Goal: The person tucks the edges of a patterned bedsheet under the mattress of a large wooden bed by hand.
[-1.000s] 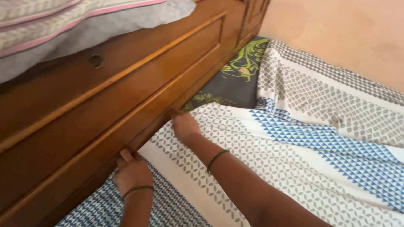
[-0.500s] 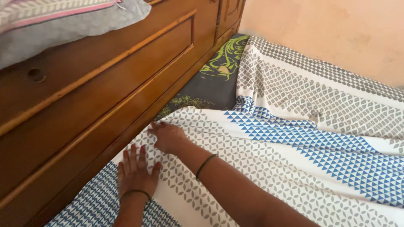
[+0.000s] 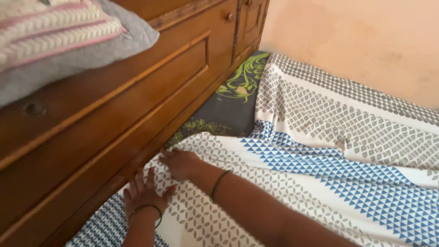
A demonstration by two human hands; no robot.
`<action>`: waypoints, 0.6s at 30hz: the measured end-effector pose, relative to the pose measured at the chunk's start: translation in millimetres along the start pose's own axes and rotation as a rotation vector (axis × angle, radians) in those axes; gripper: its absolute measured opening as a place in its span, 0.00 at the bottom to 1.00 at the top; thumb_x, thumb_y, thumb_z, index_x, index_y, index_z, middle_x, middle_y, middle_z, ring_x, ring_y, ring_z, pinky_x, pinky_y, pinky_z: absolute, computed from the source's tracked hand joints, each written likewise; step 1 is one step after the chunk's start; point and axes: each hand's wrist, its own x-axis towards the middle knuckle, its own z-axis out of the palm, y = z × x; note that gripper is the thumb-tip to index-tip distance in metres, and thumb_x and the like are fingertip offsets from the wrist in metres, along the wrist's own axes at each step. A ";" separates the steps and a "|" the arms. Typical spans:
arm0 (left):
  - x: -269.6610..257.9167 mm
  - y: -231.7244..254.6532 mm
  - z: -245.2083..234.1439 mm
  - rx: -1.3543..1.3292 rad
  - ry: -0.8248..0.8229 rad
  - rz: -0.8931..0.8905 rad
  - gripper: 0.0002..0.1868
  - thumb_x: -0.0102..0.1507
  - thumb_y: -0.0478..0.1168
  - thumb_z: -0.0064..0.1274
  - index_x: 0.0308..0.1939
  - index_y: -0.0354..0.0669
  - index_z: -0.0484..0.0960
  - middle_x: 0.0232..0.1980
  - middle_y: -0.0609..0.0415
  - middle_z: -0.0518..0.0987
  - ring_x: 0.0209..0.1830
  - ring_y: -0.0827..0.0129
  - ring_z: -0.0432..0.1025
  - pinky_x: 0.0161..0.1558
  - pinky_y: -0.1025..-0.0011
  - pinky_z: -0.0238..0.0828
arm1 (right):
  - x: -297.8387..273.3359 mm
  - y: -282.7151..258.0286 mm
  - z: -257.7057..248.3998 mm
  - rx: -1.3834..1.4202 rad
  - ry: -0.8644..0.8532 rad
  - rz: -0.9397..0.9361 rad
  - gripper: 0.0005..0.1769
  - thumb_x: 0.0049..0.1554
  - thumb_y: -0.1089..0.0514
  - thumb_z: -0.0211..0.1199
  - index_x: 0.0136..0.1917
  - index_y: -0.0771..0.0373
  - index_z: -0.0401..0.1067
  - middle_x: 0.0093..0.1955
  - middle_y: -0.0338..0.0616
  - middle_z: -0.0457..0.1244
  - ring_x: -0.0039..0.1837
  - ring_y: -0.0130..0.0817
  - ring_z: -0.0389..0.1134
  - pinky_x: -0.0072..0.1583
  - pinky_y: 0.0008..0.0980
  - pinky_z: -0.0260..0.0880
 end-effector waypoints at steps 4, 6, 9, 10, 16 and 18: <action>5.7 15.5 0.1 0.139 -0.096 -0.072 0.49 0.67 0.78 0.24 0.83 0.64 0.28 0.86 0.56 0.23 0.85 0.57 0.24 0.79 0.58 0.28 | -39.2 31.5 -21.1 0.011 0.085 -0.064 0.32 0.56 0.52 0.63 0.73 0.50 0.64 0.79 0.38 0.53 0.77 0.41 0.56 0.71 0.45 0.62; 3.2 25.1 11.3 0.284 0.053 -0.061 0.46 0.69 0.73 0.24 0.83 0.55 0.32 0.86 0.54 0.26 0.85 0.56 0.24 0.79 0.56 0.26 | -58.4 59.1 -35.3 0.048 0.177 0.007 0.27 0.58 0.50 0.63 0.70 0.52 0.69 0.72 0.44 0.62 0.72 0.44 0.63 0.68 0.45 0.67; 2.8 49.3 23.7 0.274 0.118 0.017 0.40 0.72 0.63 0.26 0.83 0.53 0.33 0.86 0.55 0.29 0.85 0.57 0.25 0.79 0.55 0.27 | -74.8 99.2 -37.9 0.052 0.377 0.069 0.23 0.57 0.54 0.60 0.66 0.52 0.72 0.65 0.47 0.67 0.68 0.47 0.66 0.64 0.47 0.69; -1.2 57.8 27.7 0.233 0.112 0.056 0.38 0.73 0.59 0.28 0.83 0.55 0.33 0.86 0.56 0.29 0.85 0.58 0.26 0.79 0.55 0.28 | -78.1 115.4 -36.5 0.007 0.368 0.091 0.22 0.58 0.55 0.59 0.66 0.52 0.72 0.65 0.48 0.67 0.68 0.47 0.66 0.65 0.47 0.69; -43.4 124.3 19.1 0.141 -0.016 0.034 0.46 0.70 0.62 0.43 0.83 0.58 0.34 0.87 0.57 0.33 0.84 0.51 0.41 0.78 0.58 0.48 | -85.4 178.8 7.9 0.072 0.170 0.132 0.29 0.57 0.56 0.55 0.73 0.50 0.66 0.65 0.53 0.66 0.66 0.52 0.68 0.64 0.49 0.69; -48.5 132.1 8.0 0.098 -0.133 -0.032 0.51 0.67 0.62 0.49 0.84 0.61 0.34 0.88 0.59 0.33 0.83 0.52 0.49 0.75 0.56 0.59 | -83.8 191.1 26.4 0.118 0.166 0.076 0.29 0.57 0.53 0.55 0.72 0.50 0.66 0.65 0.54 0.65 0.66 0.53 0.67 0.66 0.49 0.67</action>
